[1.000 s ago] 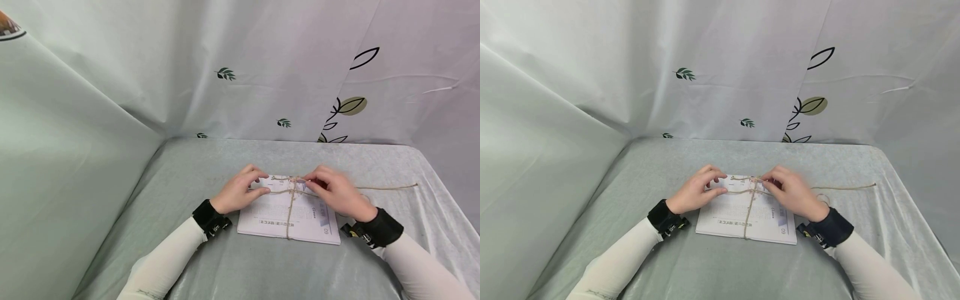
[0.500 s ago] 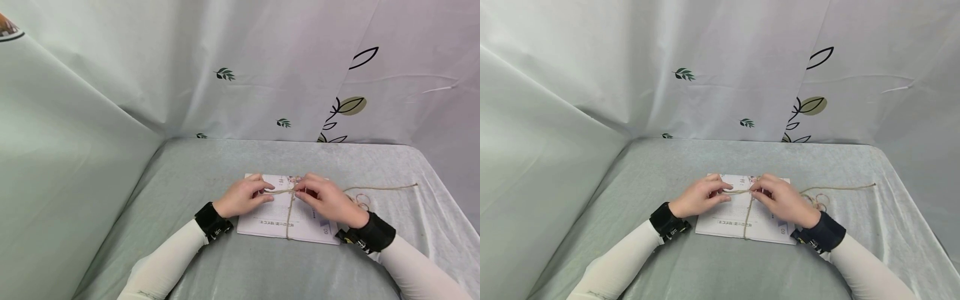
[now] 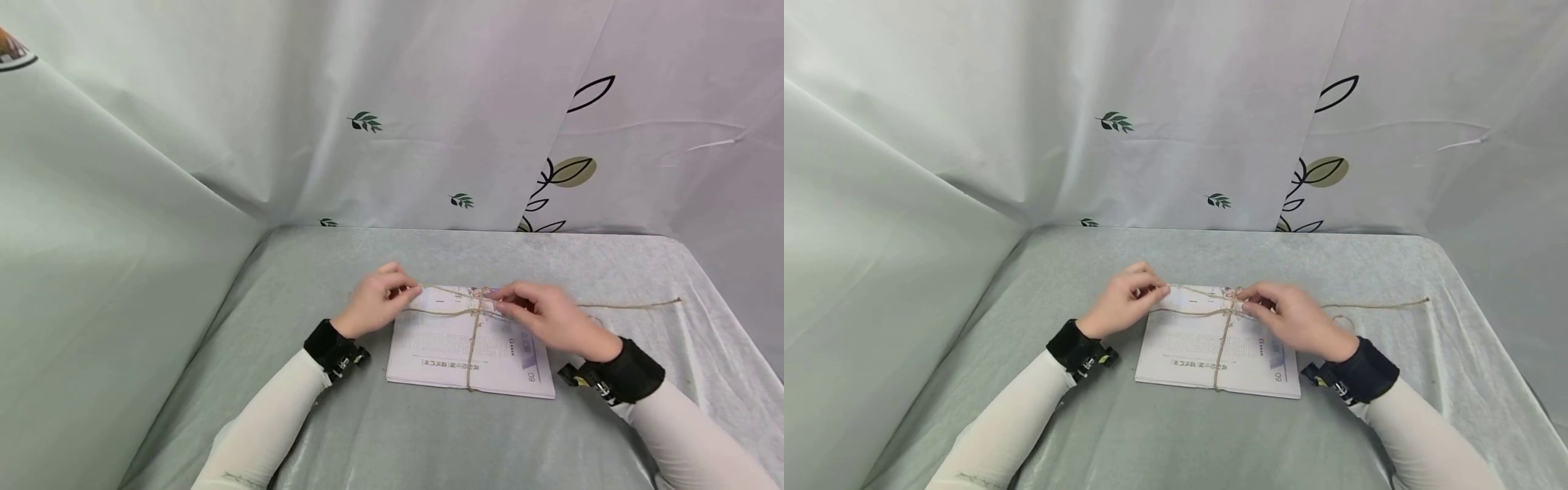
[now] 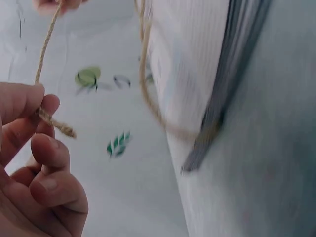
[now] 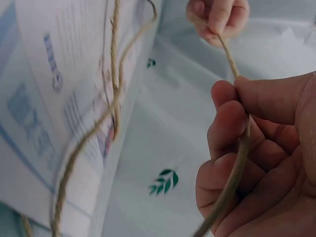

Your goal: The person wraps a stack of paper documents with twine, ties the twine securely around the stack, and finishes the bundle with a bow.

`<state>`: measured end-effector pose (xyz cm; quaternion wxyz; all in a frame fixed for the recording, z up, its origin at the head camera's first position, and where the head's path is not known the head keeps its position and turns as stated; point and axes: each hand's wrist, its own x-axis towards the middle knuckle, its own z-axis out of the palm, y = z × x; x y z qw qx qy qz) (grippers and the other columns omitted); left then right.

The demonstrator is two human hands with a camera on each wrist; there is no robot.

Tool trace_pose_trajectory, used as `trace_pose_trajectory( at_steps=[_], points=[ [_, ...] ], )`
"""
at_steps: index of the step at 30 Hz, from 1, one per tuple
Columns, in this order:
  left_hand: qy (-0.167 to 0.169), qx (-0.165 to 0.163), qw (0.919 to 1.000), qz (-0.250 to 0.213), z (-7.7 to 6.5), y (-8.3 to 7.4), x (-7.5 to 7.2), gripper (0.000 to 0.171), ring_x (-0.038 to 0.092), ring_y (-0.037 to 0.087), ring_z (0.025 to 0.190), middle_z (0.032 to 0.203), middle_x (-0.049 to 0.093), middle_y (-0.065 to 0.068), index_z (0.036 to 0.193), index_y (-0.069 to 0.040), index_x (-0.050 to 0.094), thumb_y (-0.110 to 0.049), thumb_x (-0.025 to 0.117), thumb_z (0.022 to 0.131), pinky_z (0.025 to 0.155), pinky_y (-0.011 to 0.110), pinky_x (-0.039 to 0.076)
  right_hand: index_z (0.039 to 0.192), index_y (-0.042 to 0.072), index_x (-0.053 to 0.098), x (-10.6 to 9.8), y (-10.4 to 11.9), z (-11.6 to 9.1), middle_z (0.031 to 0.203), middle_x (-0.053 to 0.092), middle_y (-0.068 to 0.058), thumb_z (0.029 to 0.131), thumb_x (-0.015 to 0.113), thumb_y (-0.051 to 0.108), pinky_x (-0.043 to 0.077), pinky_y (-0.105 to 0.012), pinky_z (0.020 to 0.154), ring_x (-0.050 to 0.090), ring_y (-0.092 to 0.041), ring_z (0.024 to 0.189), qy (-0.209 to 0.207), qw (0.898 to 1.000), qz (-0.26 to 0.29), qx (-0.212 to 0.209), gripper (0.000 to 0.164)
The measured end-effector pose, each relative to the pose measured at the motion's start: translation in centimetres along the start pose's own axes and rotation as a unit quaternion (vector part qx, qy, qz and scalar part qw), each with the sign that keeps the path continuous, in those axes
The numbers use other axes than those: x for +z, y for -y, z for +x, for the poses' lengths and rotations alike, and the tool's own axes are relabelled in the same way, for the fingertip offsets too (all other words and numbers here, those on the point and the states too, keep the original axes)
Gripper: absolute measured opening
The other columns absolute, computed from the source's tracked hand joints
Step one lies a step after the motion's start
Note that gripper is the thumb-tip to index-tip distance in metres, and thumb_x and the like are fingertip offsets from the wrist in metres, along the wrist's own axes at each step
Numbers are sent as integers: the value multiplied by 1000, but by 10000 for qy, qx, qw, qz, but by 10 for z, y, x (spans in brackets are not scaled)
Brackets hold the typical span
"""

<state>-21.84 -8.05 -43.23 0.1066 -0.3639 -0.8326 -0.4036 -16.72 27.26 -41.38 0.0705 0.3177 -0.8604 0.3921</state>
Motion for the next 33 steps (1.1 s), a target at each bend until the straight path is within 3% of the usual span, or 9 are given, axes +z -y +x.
trace_pose_trajectory(
  at_steps=[4,9,13,20,24,30,33],
  points=[
    [-633,-486,9968,-83,3,16,-18,9,58,14,77,96,68,0,103,-8,85,-13,79,105,68,29,49,115,10,82,-9,-8,1,88,73,3,103,77,0,45,-24,60,56,-5,70,-200,9995,-148,188,17],
    [-1351,-1045,9851,-192,1,34,-40,11,58,18,80,93,68,6,102,-4,84,-12,78,106,72,29,45,118,10,82,-19,-15,1,90,73,2,106,75,3,45,-24,62,56,-9,71,-360,9973,-366,522,15],
    [-1685,-1426,9751,-231,-2,46,-52,15,56,18,80,92,68,10,105,-1,83,-14,75,108,76,29,42,121,8,80,-26,-18,0,94,76,1,107,74,4,46,-23,64,59,-10,74,-559,9954,-396,676,16],
    [-2017,-2123,9556,-324,-6,55,-63,24,60,17,75,92,70,12,112,0,82,-22,73,112,70,32,43,124,8,79,-30,-23,0,96,77,-3,107,75,7,45,-20,66,64,-10,77,-960,9889,-405,1061,18],
    [-1719,-2367,9556,-360,-6,57,-60,24,62,20,76,91,73,12,116,2,82,-20,72,111,71,30,44,127,7,78,-28,-28,0,102,79,-8,108,74,8,49,-18,70,69,-10,82,-953,9876,-375,1192,19],
    [-529,-2537,9627,-779,-2,45,-43,26,68,30,76,92,76,16,125,2,80,-19,72,111,65,29,46,126,4,77,-23,-36,-1,103,79,-10,108,74,6,48,-17,70,68,-10,82,-956,9875,-357,1199,19],
    [-159,-2529,9624,-976,-2,38,-33,22,71,33,72,95,77,21,120,0,81,-17,74,108,60,29,45,125,4,78,-22,-39,-2,104,79,-10,108,74,6,47,-18,70,66,-9,82,-978,9871,-424,1193,18]
  ],
)
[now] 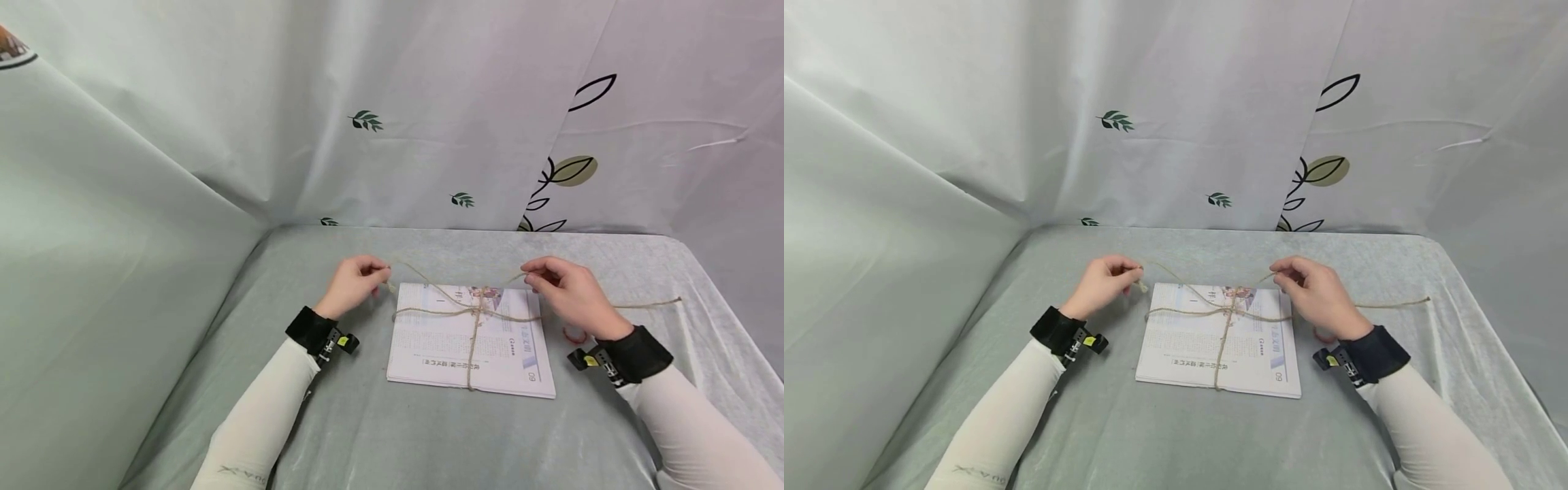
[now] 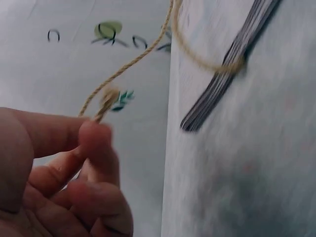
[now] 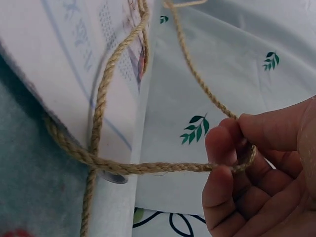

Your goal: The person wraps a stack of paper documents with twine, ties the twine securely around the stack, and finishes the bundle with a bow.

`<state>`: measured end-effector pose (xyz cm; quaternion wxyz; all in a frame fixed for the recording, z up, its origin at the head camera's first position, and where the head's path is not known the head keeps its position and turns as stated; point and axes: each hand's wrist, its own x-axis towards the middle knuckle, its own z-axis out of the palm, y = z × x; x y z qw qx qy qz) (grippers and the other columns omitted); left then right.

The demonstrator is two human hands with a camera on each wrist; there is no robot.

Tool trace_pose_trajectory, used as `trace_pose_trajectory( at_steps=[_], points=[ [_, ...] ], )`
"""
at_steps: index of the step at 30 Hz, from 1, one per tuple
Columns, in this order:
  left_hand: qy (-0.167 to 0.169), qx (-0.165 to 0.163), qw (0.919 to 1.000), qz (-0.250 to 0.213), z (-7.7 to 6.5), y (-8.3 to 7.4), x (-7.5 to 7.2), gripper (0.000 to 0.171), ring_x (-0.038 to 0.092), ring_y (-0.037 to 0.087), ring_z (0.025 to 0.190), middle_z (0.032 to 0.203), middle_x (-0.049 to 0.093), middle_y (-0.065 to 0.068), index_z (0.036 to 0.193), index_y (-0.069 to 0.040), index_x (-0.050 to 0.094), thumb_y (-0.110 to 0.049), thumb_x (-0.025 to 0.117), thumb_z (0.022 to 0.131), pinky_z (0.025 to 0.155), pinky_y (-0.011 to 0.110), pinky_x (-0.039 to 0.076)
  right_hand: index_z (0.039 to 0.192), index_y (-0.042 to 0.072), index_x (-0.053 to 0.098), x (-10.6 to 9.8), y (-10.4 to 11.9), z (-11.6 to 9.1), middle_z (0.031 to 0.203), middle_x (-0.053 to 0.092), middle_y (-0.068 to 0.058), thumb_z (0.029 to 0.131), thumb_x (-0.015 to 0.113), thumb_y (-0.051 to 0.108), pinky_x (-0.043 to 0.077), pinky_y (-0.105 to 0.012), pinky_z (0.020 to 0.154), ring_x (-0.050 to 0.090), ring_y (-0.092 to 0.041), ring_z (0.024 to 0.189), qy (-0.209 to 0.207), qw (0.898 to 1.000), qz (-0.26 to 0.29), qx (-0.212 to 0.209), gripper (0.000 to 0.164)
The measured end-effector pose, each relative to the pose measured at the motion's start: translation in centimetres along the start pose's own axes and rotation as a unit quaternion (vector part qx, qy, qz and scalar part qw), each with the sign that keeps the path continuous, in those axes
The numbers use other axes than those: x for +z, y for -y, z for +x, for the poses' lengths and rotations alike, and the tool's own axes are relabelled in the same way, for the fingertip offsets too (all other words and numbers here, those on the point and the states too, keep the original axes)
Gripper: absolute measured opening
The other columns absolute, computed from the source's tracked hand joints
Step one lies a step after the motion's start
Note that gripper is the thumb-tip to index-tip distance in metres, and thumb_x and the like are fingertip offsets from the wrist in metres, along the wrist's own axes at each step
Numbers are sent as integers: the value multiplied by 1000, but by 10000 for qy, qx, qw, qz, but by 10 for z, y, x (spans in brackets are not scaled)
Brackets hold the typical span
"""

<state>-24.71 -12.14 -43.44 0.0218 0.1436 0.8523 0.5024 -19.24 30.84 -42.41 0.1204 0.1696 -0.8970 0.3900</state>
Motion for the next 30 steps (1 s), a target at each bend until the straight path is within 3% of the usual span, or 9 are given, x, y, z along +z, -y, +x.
trace_pose_trajectory(
  at_steps=[5,9,11,13,15,17,21,24,30],
  points=[
    [347,-56,9994,-31,-3,1,16,11,71,27,68,89,77,18,110,-3,80,-12,79,104,59,27,46,124,4,79,3,-3,1,108,80,-8,107,74,6,46,-16,75,64,-6,86,-71,9999,-111,-80,18],
    [739,-20,9971,185,-5,4,24,12,69,21,67,87,76,10,114,-2,78,-11,77,106,63,29,50,126,2,78,5,-5,2,117,77,-12,105,76,5,52,-20,79,69,-17,92,60,9993,-293,-213,21],
    [941,26,9950,345,-7,4,27,12,69,20,67,87,76,7,114,-3,79,-12,77,106,65,31,50,129,1,77,6,-6,2,130,72,-18,105,77,7,58,-31,83,73,-26,97,237,9985,-433,-252,25],
    [1081,44,9925,569,-8,2,27,10,68,19,69,87,75,6,111,-7,81,-15,77,107,67,31,50,133,0,75,7,-5,1,145,64,-24,104,78,9,59,-48,93,72,-39,112,402,9973,-552,-273,30],
    [1179,85,9904,717,-9,0,27,9,66,18,70,87,74,5,109,-9,82,-16,77,107,68,32,48,134,0,74,8,-3,0,155,54,-29,103,80,10,52,-63,103,63,-49,130,476,9962,-665,-314,33],
    [1223,127,9887,862,-9,0,26,10,62,16,72,87,73,2,106,-11,83,-18,76,107,70,33,47,131,1,75,10,1,-1,156,52,-30,102,81,9,45,-70,107,53,-54,139,451,9953,-760,-408,30],
    [1322,206,9844,1143,-8,-1,26,13,56,13,72,84,68,-4,99,-14,81,-22,75,108,70,31,44,116,7,81,16,7,-4,134,70,-15,100,82,6,57,-51,92,69,-32,114,511,9919,-837,-805,16],
    [1318,204,9834,1230,-7,-2,27,19,51,12,68,78,61,-5,94,-14,78,-25,74,109,68,30,40,106,14,83,24,15,-7,110,75,4,100,83,6,56,-33,74,67,-9,90,840,9869,-750,-1155,10],
    [930,187,9866,1324,-7,0,30,33,44,14,66,74,50,-3,90,-10,77,-29,66,115,67,32,36,102,22,81,45,33,-18,96,70,20,102,81,11,54,-31,74,60,2,83,1577,9734,-464,-1595,10]
  ],
)
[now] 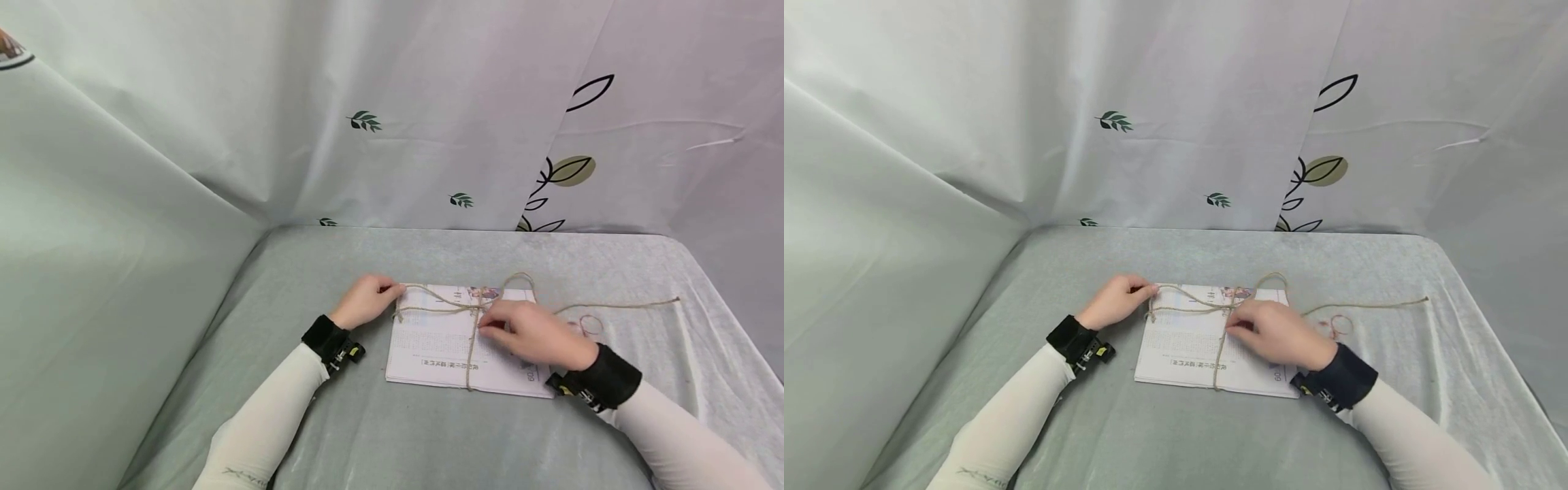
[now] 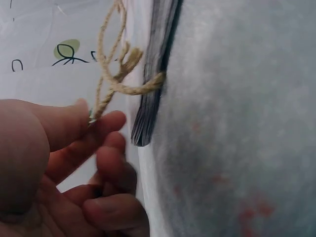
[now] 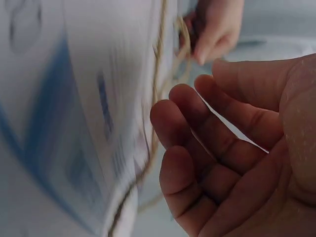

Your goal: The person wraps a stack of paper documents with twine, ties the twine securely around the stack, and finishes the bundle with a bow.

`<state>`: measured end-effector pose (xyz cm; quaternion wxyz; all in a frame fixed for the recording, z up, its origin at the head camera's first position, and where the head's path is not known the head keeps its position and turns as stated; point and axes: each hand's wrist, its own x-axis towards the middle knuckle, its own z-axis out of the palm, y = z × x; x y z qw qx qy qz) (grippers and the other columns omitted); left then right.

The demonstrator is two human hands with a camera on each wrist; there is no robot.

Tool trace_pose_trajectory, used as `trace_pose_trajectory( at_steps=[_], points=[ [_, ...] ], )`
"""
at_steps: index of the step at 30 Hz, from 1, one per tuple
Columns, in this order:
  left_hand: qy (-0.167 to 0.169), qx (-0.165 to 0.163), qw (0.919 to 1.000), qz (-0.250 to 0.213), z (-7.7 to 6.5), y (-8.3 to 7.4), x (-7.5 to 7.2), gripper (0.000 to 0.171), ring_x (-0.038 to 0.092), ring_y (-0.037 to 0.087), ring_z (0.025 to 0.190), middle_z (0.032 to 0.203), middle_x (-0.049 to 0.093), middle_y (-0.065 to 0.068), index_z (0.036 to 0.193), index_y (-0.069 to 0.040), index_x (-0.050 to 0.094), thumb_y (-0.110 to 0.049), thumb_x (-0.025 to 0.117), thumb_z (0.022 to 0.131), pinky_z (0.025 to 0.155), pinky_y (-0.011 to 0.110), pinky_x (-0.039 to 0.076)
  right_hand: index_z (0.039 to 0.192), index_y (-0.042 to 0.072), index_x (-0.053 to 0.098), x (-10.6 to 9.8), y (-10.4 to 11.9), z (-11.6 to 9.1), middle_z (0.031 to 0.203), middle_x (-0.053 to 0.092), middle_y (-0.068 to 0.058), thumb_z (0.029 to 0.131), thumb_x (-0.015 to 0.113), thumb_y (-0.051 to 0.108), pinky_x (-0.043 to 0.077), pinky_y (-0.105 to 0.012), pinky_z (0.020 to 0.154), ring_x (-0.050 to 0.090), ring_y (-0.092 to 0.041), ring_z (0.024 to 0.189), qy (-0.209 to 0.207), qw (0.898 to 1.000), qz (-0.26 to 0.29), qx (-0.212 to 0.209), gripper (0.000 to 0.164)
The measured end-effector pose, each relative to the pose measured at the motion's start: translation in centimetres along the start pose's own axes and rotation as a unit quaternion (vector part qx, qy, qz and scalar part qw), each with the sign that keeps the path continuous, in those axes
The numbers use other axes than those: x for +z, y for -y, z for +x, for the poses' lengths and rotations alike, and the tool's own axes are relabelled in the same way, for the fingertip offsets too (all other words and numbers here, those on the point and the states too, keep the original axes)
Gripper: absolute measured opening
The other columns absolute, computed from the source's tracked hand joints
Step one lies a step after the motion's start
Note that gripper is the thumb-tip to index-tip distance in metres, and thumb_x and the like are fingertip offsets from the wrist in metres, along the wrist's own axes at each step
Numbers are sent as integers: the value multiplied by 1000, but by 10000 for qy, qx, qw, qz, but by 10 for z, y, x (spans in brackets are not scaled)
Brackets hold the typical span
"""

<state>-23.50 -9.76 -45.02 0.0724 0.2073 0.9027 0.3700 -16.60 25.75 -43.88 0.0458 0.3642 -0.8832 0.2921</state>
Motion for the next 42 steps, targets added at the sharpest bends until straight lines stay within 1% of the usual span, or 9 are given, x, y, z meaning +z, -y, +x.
trace_pose_trajectory(
  at_steps=[3,7,14,17,20,26,32,37,42],
  points=[
    [-92,33,9999,37,0,1,1,24,50,15,70,78,58,-3,93,-12,80,-24,71,112,69,32,40,97,27,79,11,8,0,89,66,23,105,80,19,52,-30,71,58,3,78,247,9996,-23,163,11],
    [-60,66,10000,2,0,0,3,14,56,16,74,83,67,-3,98,-15,84,-22,77,108,73,32,45,81,33,67,22,13,0,74,54,23,104,81,31,44,-26,62,49,3,65,449,9964,-164,694,28],
    [-285,288,9987,-310,1,-3,9,13,63,15,77,91,76,-5,104,-14,88,-22,78,107,75,33,51,69,30,54,31,20,3,64,45,19,102,81,48,38,-28,58,43,-1,58,387,9921,-463,1100,46],
    [-283,403,9978,-440,0,-4,12,11,64,14,77,92,77,-5,105,-14,88,-20,79,106,73,32,52,67,28,52,34,23,3,61,43,18,102,81,49,37,-29,56,41,-1,56,420,9902,-565,1202,50],
    [-31,421,9979,-499,-2,-6,15,10,65,12,77,92,77,-5,109,-12,87,-18,80,105,73,30,52,65,27,50,35,23,2,59,40,18,101,82,41,35,-27,55,39,-1,55,488,9883,-549,1337,50],
    [560,492,9966,-352,-4,-12,17,23,63,10,80,95,75,-4,126,-8,83,-10,75,104,76,28,51,65,26,51,32,21,1,61,39,17,95,77,19,33,-26,58,38,-1,57,568,9870,-180,1495,40],
    [533,574,9967,-203,-4,-17,19,6,61,10,79,91,70,-6,109,-12,79,-14,75,106,76,28,50,80,21,64,27,14,3,69,54,12,90,76,16,39,-26,61,48,-5,61,712,9799,626,1753,16],
    [532,627,9965,-143,-5,-20,21,9,58,8,71,82,70,-9,99,-17,80,-22,79,106,69,26,47,81,18,63,22,12,3,71,56,11,91,80,17,38,-26,60,49,-7,62,721,9713,1270,1877,20],
    [703,703,9949,-164,-6,-24,24,10,57,6,67,81,72,-12,96,-18,85,-21,80,105,65,25,46,79,20,62,21,11,3,69,56,12,91,82,20,37,-26,58,48,-7,60,672,9711,1377,1832,23]
  ],
)
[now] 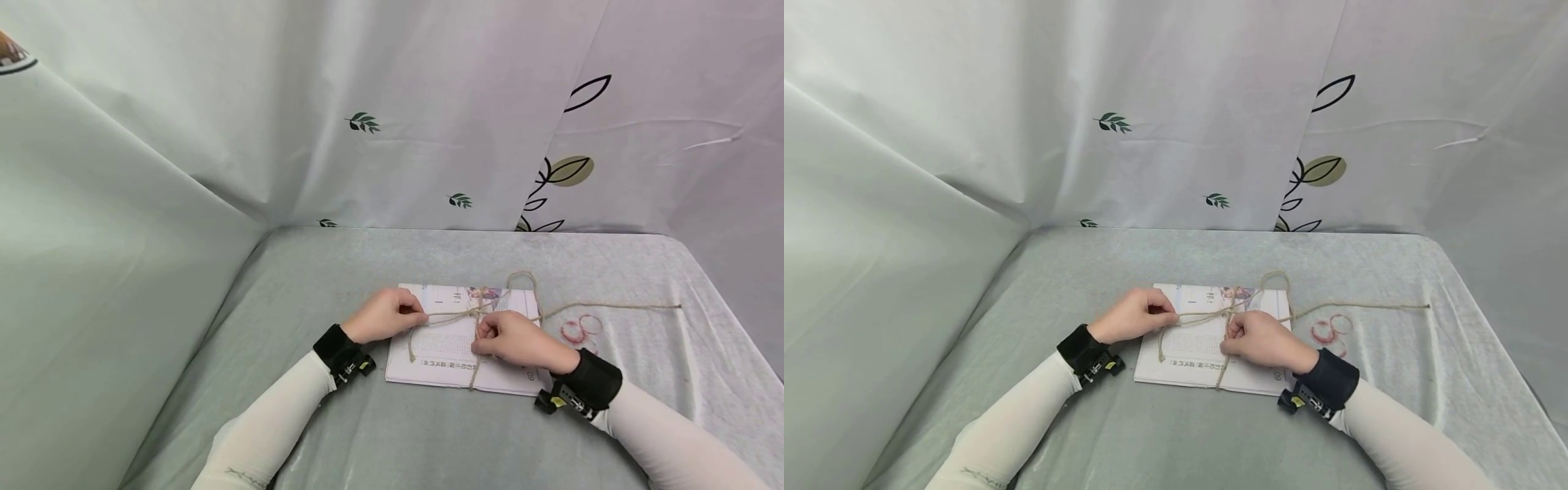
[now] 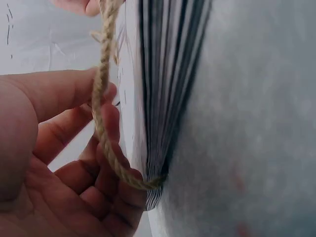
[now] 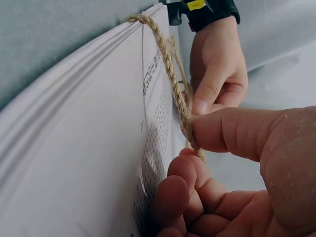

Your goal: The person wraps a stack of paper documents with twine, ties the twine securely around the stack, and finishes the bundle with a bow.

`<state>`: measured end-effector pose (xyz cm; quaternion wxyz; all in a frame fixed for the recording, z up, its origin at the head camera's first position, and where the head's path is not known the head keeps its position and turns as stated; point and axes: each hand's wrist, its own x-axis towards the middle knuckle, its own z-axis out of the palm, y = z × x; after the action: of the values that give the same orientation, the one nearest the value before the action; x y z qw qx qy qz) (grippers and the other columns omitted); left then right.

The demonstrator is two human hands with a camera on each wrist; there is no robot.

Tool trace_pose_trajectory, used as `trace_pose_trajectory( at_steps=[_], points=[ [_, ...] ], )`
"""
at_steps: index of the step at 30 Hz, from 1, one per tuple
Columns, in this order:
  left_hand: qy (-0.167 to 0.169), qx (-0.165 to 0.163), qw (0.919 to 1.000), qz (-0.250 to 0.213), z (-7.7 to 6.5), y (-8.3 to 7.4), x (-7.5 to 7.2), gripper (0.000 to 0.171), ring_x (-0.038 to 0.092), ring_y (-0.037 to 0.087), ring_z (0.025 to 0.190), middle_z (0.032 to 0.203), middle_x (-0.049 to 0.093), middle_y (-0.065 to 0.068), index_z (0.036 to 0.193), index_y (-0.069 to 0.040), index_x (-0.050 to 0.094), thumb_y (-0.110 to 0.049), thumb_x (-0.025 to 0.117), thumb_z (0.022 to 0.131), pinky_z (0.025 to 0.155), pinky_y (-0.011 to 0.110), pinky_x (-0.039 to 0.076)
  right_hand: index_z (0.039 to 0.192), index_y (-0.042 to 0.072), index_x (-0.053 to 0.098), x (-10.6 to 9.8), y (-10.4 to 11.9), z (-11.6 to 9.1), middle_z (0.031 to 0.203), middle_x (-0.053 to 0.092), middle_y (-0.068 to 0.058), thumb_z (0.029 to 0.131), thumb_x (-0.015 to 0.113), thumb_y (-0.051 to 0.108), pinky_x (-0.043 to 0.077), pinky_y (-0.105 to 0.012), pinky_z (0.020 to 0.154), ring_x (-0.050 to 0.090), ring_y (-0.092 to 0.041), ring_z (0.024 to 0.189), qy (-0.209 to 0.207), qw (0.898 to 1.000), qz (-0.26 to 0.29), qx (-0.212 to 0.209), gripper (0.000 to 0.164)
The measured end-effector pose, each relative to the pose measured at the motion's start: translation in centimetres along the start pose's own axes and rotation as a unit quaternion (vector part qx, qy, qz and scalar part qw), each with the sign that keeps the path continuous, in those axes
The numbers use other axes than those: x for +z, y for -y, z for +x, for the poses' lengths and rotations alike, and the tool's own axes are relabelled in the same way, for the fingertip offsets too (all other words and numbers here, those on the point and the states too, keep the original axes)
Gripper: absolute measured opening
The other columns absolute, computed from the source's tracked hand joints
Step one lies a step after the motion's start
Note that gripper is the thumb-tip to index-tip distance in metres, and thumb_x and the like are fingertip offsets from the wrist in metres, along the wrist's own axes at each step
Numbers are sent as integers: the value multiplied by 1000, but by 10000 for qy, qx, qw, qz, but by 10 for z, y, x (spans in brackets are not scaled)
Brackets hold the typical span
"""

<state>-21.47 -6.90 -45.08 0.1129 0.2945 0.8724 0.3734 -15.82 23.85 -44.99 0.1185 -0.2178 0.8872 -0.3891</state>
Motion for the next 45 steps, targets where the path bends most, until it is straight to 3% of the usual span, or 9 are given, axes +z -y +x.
trace_pose_trajectory(
  at_steps=[7,14,28,34,41,45],
  points=[
    [-34,54,9999,-120,0,0,1,7,59,5,72,83,70,-9,104,-13,83,-10,77,102,70,24,48,83,17,62,-2,3,1,71,55,9,94,84,21,36,-26,59,48,-9,62,194,9992,14,349,24],
    [-72,-93,9999,17,0,0,3,10,60,6,70,81,68,-10,94,-17,74,-7,73,97,68,24,49,83,17,61,-3,3,0,72,53,9,96,83,22,36,-26,60,47,-9,62,250,9992,64,321,25],
    [4,-169,9998,-90,-2,-11,13,6,60,4,70,82,69,-10,94,-16,74,-10,76,94,67,24,50,86,18,70,-3,0,2,72,59,11,98,84,24,36,-25,57,49,-7,60,265,9991,197,258,19],
    [15,-45,9997,227,-2,-15,18,3,60,3,73,82,67,-11,95,-15,74,-13,76,95,71,25,50,86,17,71,-3,1,2,72,60,10,97,84,24,37,-25,56,50,-8,60,287,9989,241,296,18],
    [-33,95,9970,764,-2,-15,18,17,56,6,71,80,65,-10,91,-20,77,-25,77,107,68,27,46,87,16,70,-3,2,1,73,60,9,98,83,22,37,-25,58,50,-8,61,323,9989,199,261,18],
    [-83,135,9957,915,-1,-15,16,14,58,7,77,88,69,-8,99,-19,81,-26,75,110,73,29,48,87,16,69,-2,2,1,73,60,10,98,82,22,37,-25,59,50,-7,62,322,9991,180,226,18]
  ],
)
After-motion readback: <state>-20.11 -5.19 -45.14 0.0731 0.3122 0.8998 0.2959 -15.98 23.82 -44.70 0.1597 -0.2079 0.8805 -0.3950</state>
